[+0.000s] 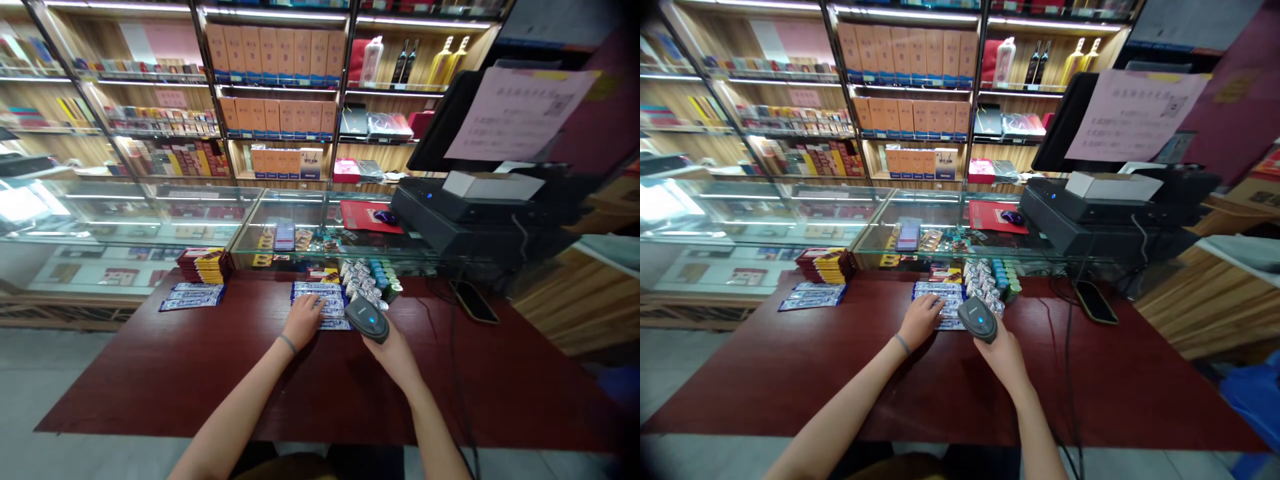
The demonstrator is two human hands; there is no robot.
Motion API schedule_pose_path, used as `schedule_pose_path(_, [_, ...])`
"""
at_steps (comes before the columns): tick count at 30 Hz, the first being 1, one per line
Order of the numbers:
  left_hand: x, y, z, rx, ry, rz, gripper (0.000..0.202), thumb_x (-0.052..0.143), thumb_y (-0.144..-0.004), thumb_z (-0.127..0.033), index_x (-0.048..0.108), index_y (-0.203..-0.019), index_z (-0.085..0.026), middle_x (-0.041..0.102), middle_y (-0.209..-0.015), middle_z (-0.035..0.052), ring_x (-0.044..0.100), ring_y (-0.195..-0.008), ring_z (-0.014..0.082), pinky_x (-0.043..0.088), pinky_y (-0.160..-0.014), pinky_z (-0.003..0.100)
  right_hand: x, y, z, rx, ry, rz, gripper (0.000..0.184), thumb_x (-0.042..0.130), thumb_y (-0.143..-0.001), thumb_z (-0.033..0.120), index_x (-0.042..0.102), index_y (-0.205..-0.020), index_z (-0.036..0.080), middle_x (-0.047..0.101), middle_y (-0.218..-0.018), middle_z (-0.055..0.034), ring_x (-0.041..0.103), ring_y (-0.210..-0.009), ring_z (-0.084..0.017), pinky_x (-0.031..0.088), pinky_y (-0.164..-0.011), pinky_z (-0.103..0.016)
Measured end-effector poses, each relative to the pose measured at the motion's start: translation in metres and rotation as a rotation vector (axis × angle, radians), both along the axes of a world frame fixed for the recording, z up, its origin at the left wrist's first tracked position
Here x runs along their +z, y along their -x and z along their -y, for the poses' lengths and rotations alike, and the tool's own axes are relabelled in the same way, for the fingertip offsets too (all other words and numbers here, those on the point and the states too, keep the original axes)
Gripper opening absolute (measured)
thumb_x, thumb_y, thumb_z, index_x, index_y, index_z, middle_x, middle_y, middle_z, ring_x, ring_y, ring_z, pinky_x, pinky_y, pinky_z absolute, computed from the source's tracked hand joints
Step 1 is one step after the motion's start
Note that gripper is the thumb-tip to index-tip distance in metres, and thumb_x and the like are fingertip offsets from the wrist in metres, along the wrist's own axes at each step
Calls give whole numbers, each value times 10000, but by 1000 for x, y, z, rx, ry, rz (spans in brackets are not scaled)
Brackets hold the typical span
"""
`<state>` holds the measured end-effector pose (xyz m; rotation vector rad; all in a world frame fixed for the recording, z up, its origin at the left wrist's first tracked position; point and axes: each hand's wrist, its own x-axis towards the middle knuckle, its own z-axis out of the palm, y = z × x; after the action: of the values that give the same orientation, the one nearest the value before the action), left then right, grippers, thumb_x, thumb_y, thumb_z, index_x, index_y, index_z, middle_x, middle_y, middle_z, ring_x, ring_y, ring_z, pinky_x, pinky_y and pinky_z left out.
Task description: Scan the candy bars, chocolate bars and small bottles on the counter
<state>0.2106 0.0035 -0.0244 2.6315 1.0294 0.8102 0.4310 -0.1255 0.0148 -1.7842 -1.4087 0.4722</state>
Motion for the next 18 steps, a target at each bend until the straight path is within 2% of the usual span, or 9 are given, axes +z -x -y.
schedule_pose_path(5, [-1, -1, 4, 0, 8, -29, 313, 543, -946, -203, 655, -1231, -268, 667, -1168, 112, 579, -1095, 274, 455, -957, 434, -3, -1, -1, 14, 4, -14, 547, 639, -773, 336, 562, -1307, 245, 775, -1036, -96, 717, -1059, -315, 561, -890, -412])
schedule_pose_path(8, [1, 1, 5, -11, 71, 59, 270, 544, -948, -205, 698, -1157, -280, 692, -1106, 100, 603, -1038, 260, 459, -933, 412, -3, 0, -1, 2, 15, -15, 533, 632, -774, 353, 572, -1293, 242, 775, -1035, -102, 719, -1053, -321, 561, -889, -417])
schedule_pose_path(11, [9, 6, 4, -1, 150, 200, 237, 543, -956, -247, 728, -1098, -283, 712, -1040, 98, 625, -1000, 255, 463, -939, 402, -1, 1, -3, -22, 15, -19, 551, 635, -765, 367, 570, -1297, 238, 779, -1006, -97, 728, -1029, -321, 569, -865, -409])
schedule_pose_path(14, [24, 21, -2, 87, 213, 396, 241, 546, -957, -294, 730, -1111, -284, 721, -1061, 95, 637, -1026, 254, 465, -968, 385, 2, 5, -8, -28, -12, -49, 540, 641, -769, 379, 565, -1284, 237, 780, -976, -89, 727, -1032, -313, 570, -852, -390])
schedule_pose_path(18, [39, 56, -17, 213, 380, 628, 221, 607, -908, -309, 742, -1077, -262, 739, -1075, 59, 660, -1018, 233, 486, -960, 347, 8, 16, -21, 16, -54, -69, 500, 640, -787, 377, 559, -1254, 218, 764, -1029, -109, 698, -1096, -305, 546, -902, -389])
